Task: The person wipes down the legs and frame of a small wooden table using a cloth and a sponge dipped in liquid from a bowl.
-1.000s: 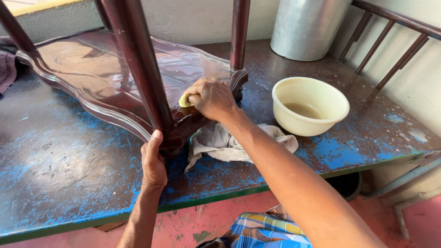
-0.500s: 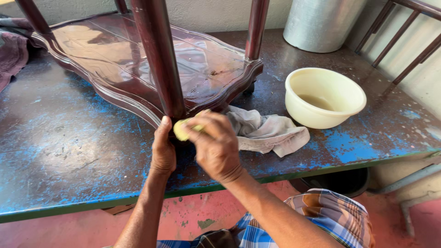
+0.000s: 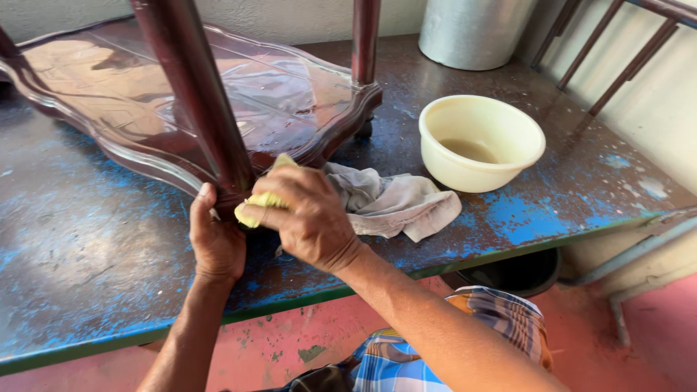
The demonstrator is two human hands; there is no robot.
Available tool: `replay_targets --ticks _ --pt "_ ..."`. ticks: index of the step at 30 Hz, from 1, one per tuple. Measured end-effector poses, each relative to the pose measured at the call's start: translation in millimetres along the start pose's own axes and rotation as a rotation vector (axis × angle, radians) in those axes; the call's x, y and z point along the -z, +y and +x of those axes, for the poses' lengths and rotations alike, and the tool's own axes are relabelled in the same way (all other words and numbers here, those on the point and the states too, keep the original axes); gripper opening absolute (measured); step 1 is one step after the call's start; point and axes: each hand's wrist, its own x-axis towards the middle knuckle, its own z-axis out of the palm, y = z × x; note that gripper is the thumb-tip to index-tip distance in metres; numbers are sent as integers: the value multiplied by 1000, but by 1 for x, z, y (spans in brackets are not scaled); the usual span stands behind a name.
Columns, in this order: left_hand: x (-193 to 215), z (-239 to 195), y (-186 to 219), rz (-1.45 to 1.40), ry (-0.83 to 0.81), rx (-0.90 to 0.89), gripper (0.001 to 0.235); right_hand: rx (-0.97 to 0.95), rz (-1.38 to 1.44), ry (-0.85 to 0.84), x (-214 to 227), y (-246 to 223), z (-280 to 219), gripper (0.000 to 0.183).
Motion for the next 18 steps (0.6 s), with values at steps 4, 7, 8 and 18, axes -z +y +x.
replay_targets --ticks 4,7,8,18 --pt "0 -1 -2 45 24 -10 51 -346 -18 147 -1 13 3 30" --pt "-1 0 -7 -1 -4 -53 49 -241 103 110 -9 -17 -8 32" --pt "-1 -1 -6 -18 -19 -72 48 -158 165 88 -11 -28 -11 32" --pt "-11 1 -6 62 12 -78 53 -363 179 215 -17 7 -24 33"
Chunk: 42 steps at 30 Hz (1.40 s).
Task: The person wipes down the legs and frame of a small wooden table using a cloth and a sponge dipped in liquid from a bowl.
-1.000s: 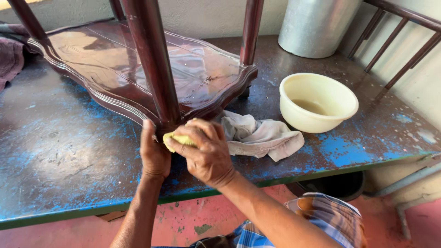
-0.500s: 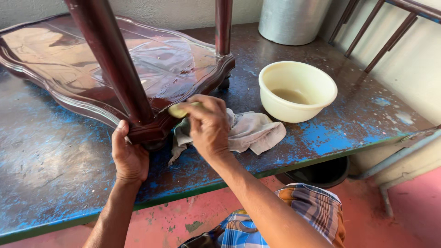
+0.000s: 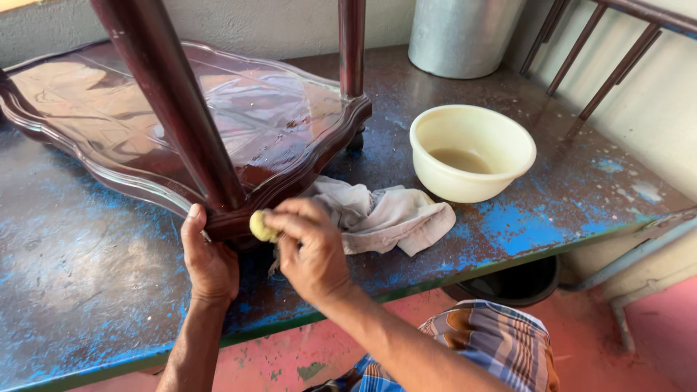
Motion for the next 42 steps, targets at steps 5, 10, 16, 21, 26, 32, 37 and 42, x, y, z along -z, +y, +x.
replay_targets --ticks 5,10,16,21,26,32,37,42 --pt "6 -4 1 28 27 49 55 -221 0 190 2 32 14 20" --pt "10 -1 1 -16 12 75 56 -151 81 52 -17 1 -14 17" --pt "6 -3 3 8 16 72 59 -169 39 93 -6 4 9 20" --pt "8 -9 5 -27 25 81 59 166 -44 -87 2 -27 -6 25" --pt "7 -3 6 -84 -35 146 62 433 -144 -152 0 -31 -5 28" --pt "8 0 6 -46 -60 159 63 184 -218 -191 -11 -19 -12 20" --pt "8 -2 8 -75 -49 225 64 367 -220 -216 -17 -27 -15 26" --pt "9 1 8 -60 -76 157 58 204 -273 -216 -15 -22 -17 17"
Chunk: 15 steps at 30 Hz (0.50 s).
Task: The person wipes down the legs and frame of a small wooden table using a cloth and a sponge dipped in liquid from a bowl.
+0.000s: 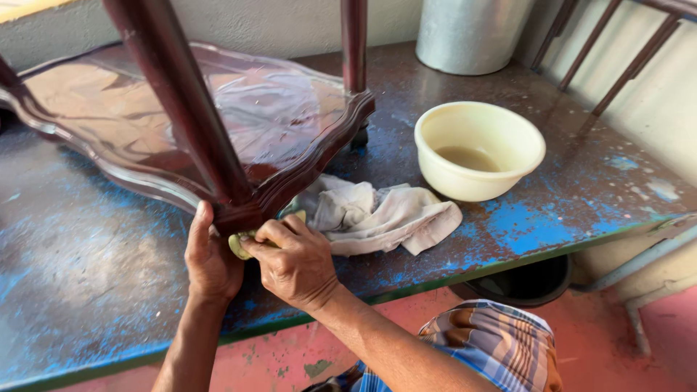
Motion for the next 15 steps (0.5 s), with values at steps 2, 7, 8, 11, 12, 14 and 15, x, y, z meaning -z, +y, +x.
replay_targets --ticks 2,7,8,11,12,14,15 --pt "-3 -2 -1 34 19 -45 57 -83 7 37 6 8 0 17" --pt "-4 -2 -6 65 108 -99 52 -347 246 298 42 37 18 22" --pt "-3 0 -7 67 125 -106 51 -383 312 354 46 36 23 24" --pt "1 4 -13 77 186 -121 45 -113 221 259 34 21 32 23" --pt "2 4 -14 62 193 -126 44 -80 213 238 28 18 33 25" --pt "4 4 -17 34 210 -132 41 -20 197 192 14 21 31 28" --pt "6 6 -19 47 211 -119 42 -94 163 249 12 36 35 31"
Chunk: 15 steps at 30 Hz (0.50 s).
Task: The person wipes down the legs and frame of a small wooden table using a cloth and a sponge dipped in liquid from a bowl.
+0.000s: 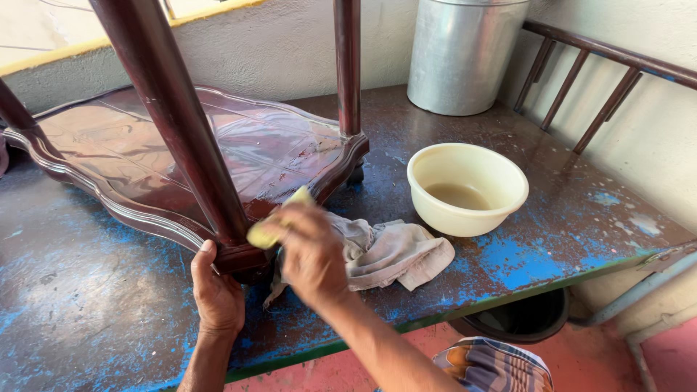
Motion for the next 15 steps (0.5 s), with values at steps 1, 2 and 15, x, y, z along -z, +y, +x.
replay_targets --ticks 1,2,15 --pt "2 2 0 17 5 6 43 -62 -33 62 0 20 11 34" --pt "4 3 0 33 9 12 44 -125 -66 124 1 34 18 37" --pt "24 10 -3 -100 -23 4 40 -122 47 72 2 41 38 36"
